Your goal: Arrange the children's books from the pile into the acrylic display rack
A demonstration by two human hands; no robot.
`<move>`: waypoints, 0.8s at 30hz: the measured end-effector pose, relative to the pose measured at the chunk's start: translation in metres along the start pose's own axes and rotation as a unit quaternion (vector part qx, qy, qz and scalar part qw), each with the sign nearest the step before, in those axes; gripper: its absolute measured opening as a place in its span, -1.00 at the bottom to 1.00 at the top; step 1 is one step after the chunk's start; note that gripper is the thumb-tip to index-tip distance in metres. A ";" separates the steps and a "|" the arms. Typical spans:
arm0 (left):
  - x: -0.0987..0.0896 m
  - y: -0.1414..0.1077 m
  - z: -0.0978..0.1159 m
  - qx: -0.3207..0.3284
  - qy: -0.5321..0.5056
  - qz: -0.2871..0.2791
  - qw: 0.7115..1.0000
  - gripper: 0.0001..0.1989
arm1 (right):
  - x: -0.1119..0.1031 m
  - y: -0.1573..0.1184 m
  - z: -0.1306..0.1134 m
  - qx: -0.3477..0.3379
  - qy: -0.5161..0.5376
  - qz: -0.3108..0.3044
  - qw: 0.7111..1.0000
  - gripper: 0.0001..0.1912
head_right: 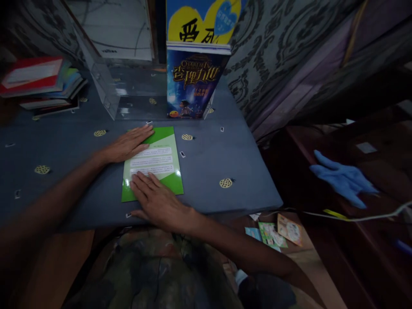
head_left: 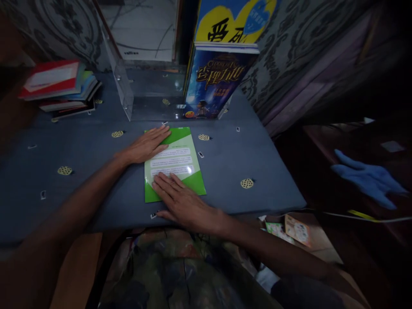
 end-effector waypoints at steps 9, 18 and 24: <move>0.002 0.003 -0.004 -0.007 0.009 0.005 1.000 -0.23 | -0.008 -0.058 0.008 0.093 -0.003 0.042 0.995 -0.17; 0.011 -0.009 0.043 0.090 -0.043 -0.027 0.995 -0.40 | -0.010 -0.063 0.007 0.102 -0.018 0.037 0.994 -0.19; 0.004 0.026 0.039 0.072 -0.049 -0.034 0.996 -0.42 | -0.013 -0.064 0.006 0.114 -0.007 0.025 0.993 -0.21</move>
Point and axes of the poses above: each hand's wrist, its own y-axis towards the middle knuckle, its own x-axis out of the palm, z = x × y, the point moved 1 cm from there along y, towards the middle knuckle, and after that the axes turned 12 degrees about -x, right-handed, at the moved point
